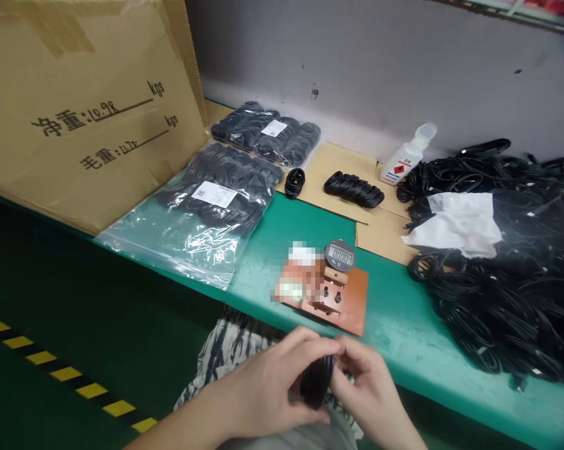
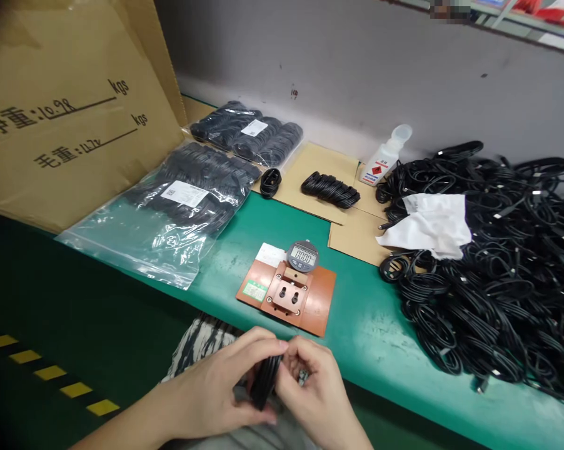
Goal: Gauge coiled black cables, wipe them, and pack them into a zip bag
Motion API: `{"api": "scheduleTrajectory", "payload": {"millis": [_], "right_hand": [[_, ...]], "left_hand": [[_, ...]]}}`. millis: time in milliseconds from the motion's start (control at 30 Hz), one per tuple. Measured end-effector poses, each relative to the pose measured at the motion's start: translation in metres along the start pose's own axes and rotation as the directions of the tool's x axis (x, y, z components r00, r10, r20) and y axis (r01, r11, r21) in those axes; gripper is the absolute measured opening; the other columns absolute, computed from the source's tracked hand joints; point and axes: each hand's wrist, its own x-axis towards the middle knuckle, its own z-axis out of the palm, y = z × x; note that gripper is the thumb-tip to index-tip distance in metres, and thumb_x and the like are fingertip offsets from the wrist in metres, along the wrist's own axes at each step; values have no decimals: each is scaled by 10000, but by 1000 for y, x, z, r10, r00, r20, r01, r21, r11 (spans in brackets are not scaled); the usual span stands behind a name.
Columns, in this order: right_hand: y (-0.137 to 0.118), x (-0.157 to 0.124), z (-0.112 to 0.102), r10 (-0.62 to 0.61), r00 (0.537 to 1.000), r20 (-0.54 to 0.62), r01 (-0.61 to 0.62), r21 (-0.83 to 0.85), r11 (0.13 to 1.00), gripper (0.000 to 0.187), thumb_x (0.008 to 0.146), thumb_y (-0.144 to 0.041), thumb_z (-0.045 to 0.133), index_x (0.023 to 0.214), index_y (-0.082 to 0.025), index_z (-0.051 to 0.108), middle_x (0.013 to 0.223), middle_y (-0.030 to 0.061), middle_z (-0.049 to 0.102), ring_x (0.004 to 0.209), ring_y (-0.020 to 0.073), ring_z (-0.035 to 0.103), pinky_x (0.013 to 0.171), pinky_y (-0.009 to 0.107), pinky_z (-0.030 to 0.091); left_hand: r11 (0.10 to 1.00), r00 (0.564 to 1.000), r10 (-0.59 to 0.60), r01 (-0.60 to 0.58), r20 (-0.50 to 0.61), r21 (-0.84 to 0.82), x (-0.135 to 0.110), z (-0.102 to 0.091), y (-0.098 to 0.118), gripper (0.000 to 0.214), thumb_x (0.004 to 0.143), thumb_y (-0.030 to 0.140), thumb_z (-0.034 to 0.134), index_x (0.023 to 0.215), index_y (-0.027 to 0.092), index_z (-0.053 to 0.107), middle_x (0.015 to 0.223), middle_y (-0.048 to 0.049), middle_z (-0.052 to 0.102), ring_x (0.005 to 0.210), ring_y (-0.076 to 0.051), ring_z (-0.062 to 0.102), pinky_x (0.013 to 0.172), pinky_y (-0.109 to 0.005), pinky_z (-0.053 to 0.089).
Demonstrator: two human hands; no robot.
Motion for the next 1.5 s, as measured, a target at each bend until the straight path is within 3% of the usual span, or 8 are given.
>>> {"api": "scheduleTrajectory", "payload": {"millis": [333, 600, 867, 1067, 1200, 1300, 1400, 1500], "right_hand": [[16, -6, 18, 33, 948, -317, 27, 182, 983, 351, 882, -444, 702, 684, -181, 580, 596, -31, 509, 520, 101, 451, 489, 199, 388], [3, 2, 29, 295, 933, -208, -170, 469, 867, 526, 807, -632, 724, 622, -195, 497, 413, -73, 450, 353, 61, 373, 377, 168, 311], [5, 2, 33, 259, 946, -196, -156, 425, 891, 493, 847, -612, 702, 665, -185, 537, 464, -59, 506, 366, 74, 454, 362, 169, 368], [4, 0, 36, 219, 948, -233, -107, 412, 905, 468, 875, -573, 693, 678, -174, 552, 484, -60, 495, 393, 61, 432, 388, 161, 364], [5, 2, 34, 97, 930, -354, 23, 319, 947, 349, 911, -464, 694, 747, -199, 537, 555, -50, 540, 438, 84, 501, 412, 174, 415], [7, 6, 22, -314, 851, -421, 322, -53, 945, 75, 934, -236, 662, 893, -211, 605, 651, -7, 650, 495, 126, 614, 467, 216, 502], [9, 15, 4, -727, 670, -152, 616, -433, 658, 330, 902, -48, 567, 1187, -201, 633, 763, 54, 748, 560, 171, 688, 531, 270, 548], [12, 26, -6, -789, 614, 38, 682, -529, 505, 403, 902, -38, 535, 1270, -187, 603, 634, 13, 699, 468, 161, 625, 463, 272, 478]], "left_hand": [[970, 968, -147, 101, -201, -223, 6, 15, 3, 775, 716, 265, 864, 1377, 346, 466, 1160, -22, 661, 750, -151, 687, 640, -245, 598], [911, 874, 413, -401, -255, 100, 4, 5, -13, 806, 814, 259, 812, 1478, 360, 366, 1185, -71, 675, 999, -218, 701, 868, -311, 599], [959, 929, 280, -259, -241, 112, 1, 0, -11, 770, 797, 377, 832, 1450, 333, 428, 1251, -69, 711, 1062, -245, 725, 916, -316, 599], [986, 954, 167, -166, -247, 26, 5, -4, -10, 771, 773, 324, 849, 1432, 341, 449, 1054, 10, 766, 773, -159, 742, 722, -239, 617], [976, 941, 207, -216, -268, -3, 9, -4, -12, 774, 780, 281, 837, 1444, 335, 445, 1116, -16, 754, 791, -161, 742, 745, -247, 615], [970, 938, 217, -238, -269, -44, 11, -5, -13, 782, 767, 302, 854, 1437, 323, 451, 1039, -11, 757, 773, -165, 740, 744, -249, 616], [971, 933, 221, -238, -285, -29, 13, -9, -14, 780, 758, 346, 862, 1427, 289, 464, 933, -5, 749, 703, -159, 720, 676, -236, 612], [961, 919, 276, -268, -281, 67, 16, -17, -16, 756, 775, 375, 846, 1425, 273, 474, 966, -30, 755, 657, -149, 703, 630, -226, 601]]}}
